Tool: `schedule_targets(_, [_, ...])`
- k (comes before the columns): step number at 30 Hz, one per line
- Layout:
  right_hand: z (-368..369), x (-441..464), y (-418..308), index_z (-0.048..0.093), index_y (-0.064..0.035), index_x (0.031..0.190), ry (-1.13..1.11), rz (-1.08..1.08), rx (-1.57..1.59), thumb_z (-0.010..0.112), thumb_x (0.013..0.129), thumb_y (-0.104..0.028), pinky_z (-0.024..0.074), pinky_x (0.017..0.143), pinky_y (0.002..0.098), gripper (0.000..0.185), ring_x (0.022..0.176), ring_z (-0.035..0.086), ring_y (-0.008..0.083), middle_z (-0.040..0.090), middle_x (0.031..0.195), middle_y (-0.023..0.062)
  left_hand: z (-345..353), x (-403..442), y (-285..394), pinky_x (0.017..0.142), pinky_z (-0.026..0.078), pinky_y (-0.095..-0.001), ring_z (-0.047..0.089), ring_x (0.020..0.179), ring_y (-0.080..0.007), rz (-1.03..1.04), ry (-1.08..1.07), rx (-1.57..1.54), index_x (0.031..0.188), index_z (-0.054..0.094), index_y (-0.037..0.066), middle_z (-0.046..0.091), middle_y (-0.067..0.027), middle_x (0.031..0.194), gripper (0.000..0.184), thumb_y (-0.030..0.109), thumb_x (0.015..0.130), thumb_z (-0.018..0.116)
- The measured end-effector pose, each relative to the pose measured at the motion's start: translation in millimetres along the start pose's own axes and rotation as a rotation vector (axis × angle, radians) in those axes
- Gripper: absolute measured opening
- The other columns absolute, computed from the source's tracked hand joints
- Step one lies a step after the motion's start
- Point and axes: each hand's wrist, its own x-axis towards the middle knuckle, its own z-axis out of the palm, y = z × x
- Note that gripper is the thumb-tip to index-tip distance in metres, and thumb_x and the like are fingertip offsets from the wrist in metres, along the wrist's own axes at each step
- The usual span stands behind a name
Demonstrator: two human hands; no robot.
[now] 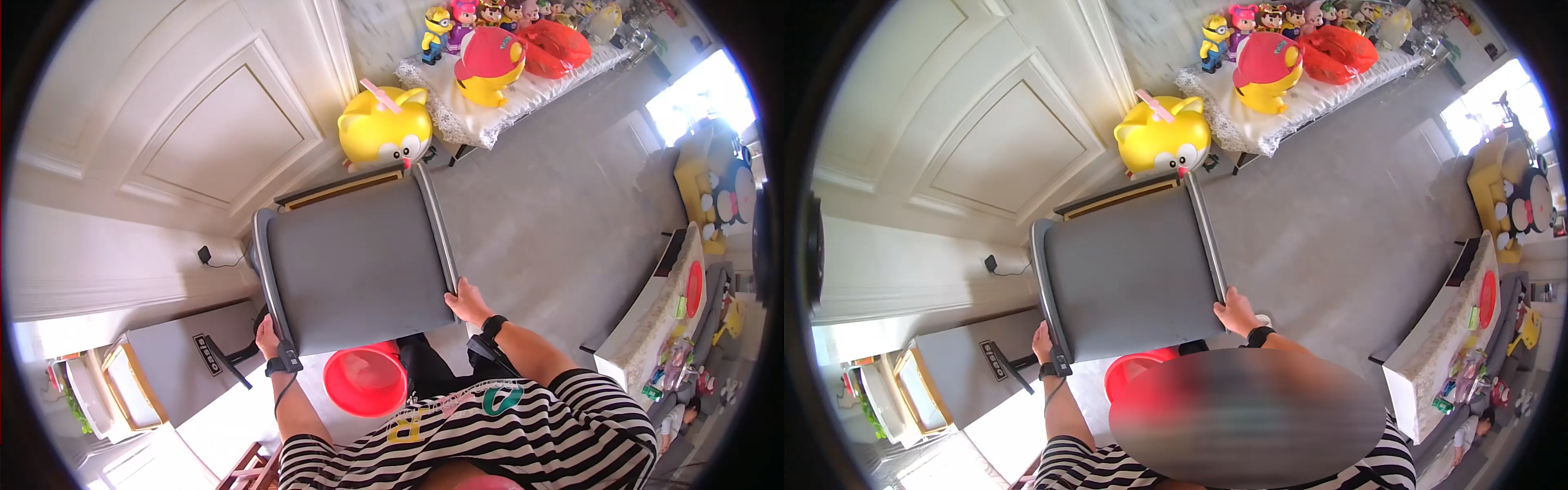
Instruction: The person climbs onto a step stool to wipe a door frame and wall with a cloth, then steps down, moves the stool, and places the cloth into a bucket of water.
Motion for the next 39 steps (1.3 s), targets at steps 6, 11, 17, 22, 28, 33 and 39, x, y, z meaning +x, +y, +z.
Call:
schedule_targets(6, [6, -1, 4, 0.033, 0.0037, 0.092, 0.021, -0.026, 0.036, 0.053, 0.078, -0.022, 0.0432, 0.067, 0.0508, 0.036, 0.078, 0.054, 0.0473, 0.055, 0.079, 0.03, 8, -9, 7, 0.061, 0.042, -0.0244, 0.051, 0.068, -0.0101, 0.059, 0.043, 0.148, 0.09, 0.064, 0.0, 0.059, -0.0005, 0.074, 0.03, 0.028, 0.082, 0.059])
schedule_targets(11, [13, 0, 14, 0.033, 0.0061, 0.099, 0.086, -0.157, 0.167, 0.051, 0.08, -0.02, 0.042, 0.07, 0.0491, 0.037, 0.081, 0.052, 0.0461, 0.05, 0.086, 0.0308, -10, 20, -18, 0.07, 0.045, -0.0268, 0.054, 0.075, -0.0121, 0.298, 0.071, 0.296, 0.096, 0.062, -0.003, 0.062, -0.0042, 0.082, 0.032, 0.027, 0.086, 0.056])
schedule_targets(17, [20, 0, 23, 0.031, 0.0061, 0.104, 0.103, -0.226, 0.19, 0.05, 0.08, -0.018, 0.0429, 0.07, 0.0493, 0.038, 0.082, 0.052, 0.0467, 0.049, 0.092, 0.0311, -3, 9, -10, 0.062, 0.044, -0.0239, 0.052, 0.068, -0.0092, 0.302, 0.117, 0.442, 0.094, 0.062, -0.001, 0.06, -0.0017, 0.077, 0.032, 0.029, 0.086, 0.056])
schedule_targets(22, [14, -12, 14, 0.032, 0.002, 0.096, 0.123, -0.125, 0.257, 0.05, 0.08, -0.019, 0.0429, 0.064, 0.0519, 0.032, 0.075, 0.053, 0.0468, 0.052, 0.082, 0.0282, 8, -3, 4, 0.058, 0.043, -0.023, 0.051, 0.064, -0.0085, 0.311, 0.087, 0.404, 0.093, 0.062, -0.001, 0.059, -0.0011, 0.073, 0.032, 0.03, 0.086, 0.055])
schedule_targets(28, [17, -41, 35, 0.034, 0.0032, 0.098, 0.205, -0.057, 0.238, 0.052, 0.082, -0.022, 0.0421, 0.065, 0.0522, 0.035, 0.075, 0.053, 0.0473, 0.054, 0.078, 0.0301, 0, 5, -17, 0.059, 0.042, -0.0227, 0.05, 0.066, -0.0077, 0.222, -0.04, 0.293, 0.091, 0.062, 0.001, 0.058, 0.0006, 0.074, 0.03, 0.031, 0.085, 0.058])
schedule_targets(33, [21, -78, 68, 0.034, 0.0043, 0.099, 0.297, 0.058, 0.123, 0.052, 0.082, -0.021, 0.0429, 0.066, 0.0517, 0.036, 0.075, 0.053, 0.0485, 0.055, 0.077, 0.0308, 24, -40, -18, 0.061, 0.042, -0.0217, 0.052, 0.067, -0.0081, 0.139, -0.119, 0.204, 0.091, 0.062, 0.001, 0.06, 0.0002, 0.077, 0.029, 0.029, 0.085, 0.058])
schedule_targets(39, [4, -107, 114, 0.036, 0.0038, 0.093, 0.258, 0.189, 0.18, 0.056, 0.08, -0.02, 0.0419, 0.065, 0.0482, 0.034, 0.079, 0.052, 0.0486, 0.052, 0.077, 0.0305, 48, -82, -38, 0.058, 0.04, -0.0199, 0.05, 0.064, -0.0054, 0.114, -0.133, 0.141, 0.084, 0.063, 0.003, 0.058, 0.0022, 0.072, 0.022, 0.025, 0.084, 0.06])
